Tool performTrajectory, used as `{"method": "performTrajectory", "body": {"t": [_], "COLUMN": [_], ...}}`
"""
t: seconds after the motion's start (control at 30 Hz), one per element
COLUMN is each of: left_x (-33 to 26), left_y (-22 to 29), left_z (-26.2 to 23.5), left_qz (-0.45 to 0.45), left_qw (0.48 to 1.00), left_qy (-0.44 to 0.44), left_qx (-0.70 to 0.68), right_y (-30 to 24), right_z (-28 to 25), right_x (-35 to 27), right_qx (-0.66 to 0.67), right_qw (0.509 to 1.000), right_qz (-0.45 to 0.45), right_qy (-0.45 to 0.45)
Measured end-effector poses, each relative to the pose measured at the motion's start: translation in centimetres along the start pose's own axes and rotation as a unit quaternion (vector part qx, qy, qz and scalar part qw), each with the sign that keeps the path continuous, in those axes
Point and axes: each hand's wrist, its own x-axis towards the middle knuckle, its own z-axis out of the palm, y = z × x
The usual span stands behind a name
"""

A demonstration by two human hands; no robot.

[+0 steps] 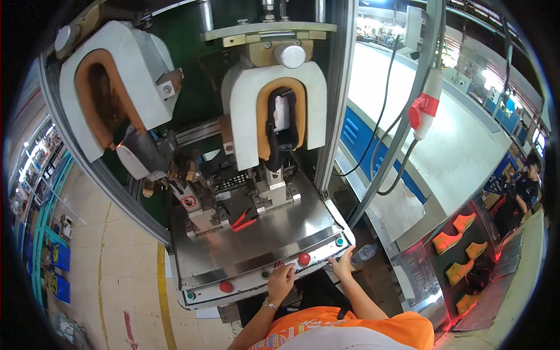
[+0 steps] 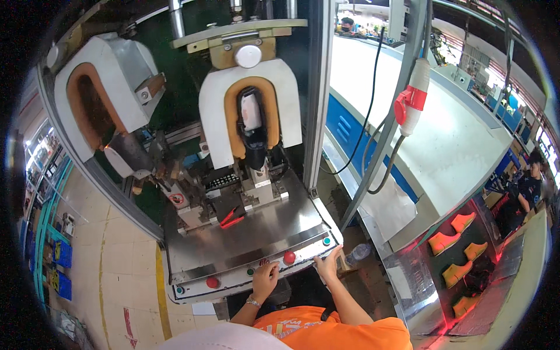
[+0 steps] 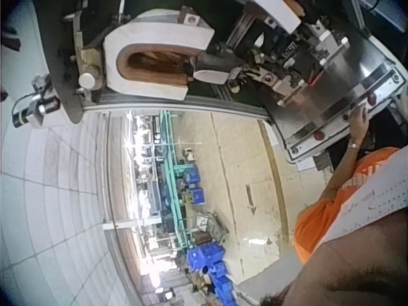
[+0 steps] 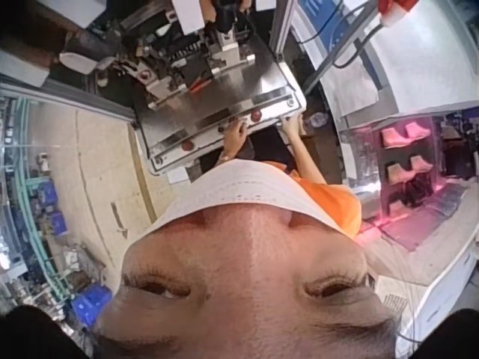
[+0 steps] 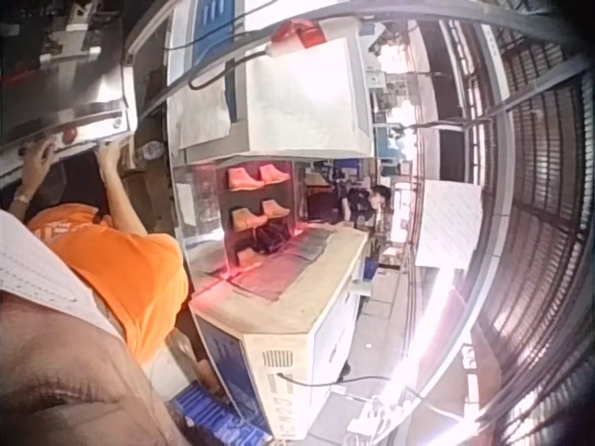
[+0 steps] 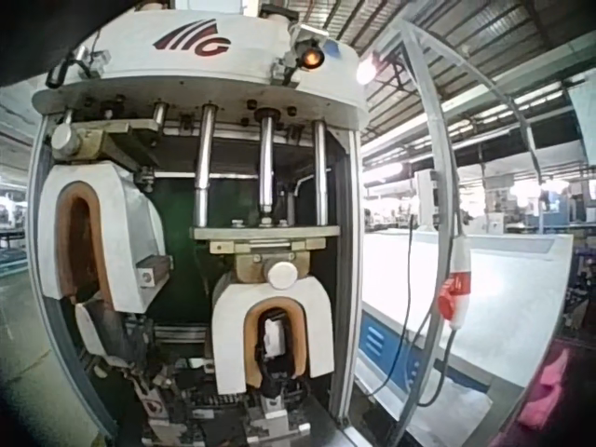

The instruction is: The person places black shoes into a machine, presses buttons to operate it, and removes the shoes. The person repeats this process multiple times, handling the shoes one at a time and placing them on a nearby surface after processing.

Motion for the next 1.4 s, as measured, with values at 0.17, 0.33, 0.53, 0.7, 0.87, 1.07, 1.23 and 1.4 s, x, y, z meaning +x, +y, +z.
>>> {"method": "performTrajectory", "body": {"t": [0.17, 0.33, 0.53, 0.7, 0.87, 1.07, 1.23, 1.4], "left_x": [0.1, -0.2, -0.6, -0.7, -0.2, -0.1, -0.1, -0.7], "left_y": [-0.1, -0.1, -0.6, -1.0, -0.8, -0.8, -1.0, -1.2], "left_z": [0.3, 0.6, 1.1, 0.9, 0.6, 0.8, 0.3, 0.6], "left_qz": [0.005, -0.020, -0.023, -0.036, 0.005, -0.009, -0.031, -0.040], "left_qw": [1.000, 0.999, 0.998, 0.998, 1.000, 1.000, 0.999, 0.999], "left_qy": [-0.020, -0.047, -0.054, -0.055, -0.020, -0.026, -0.019, -0.016], "left_qx": [0.012, -0.007, -0.006, -0.016, 0.011, -0.005, 0.002, -0.011], "right_y": [0.7, -1.4, 0.6, 0.9, 1.9, 1.6, 3.7, 4.2], "right_z": [0.5, -0.9, 0.2, -0.2, 0.5, -1.1, 0.5, 1.0], "right_x": [0.8, -0.2, -0.3, 1.4, 5.4, 10.7, 11.3, 8.7], "right_qx": [-0.083, -0.074, -0.053, 0.140, 0.123, 0.373, 0.451, 0.353], "right_qw": [0.995, 0.997, 0.998, 0.989, 0.983, 0.916, 0.885, 0.928], "right_qz": [-0.050, -0.014, -0.025, -0.026, 0.008, 0.101, 0.101, 0.085], "right_qy": [0.007, -0.021, 0.015, 0.044, 0.133, 0.108, 0.060, 0.088]}}
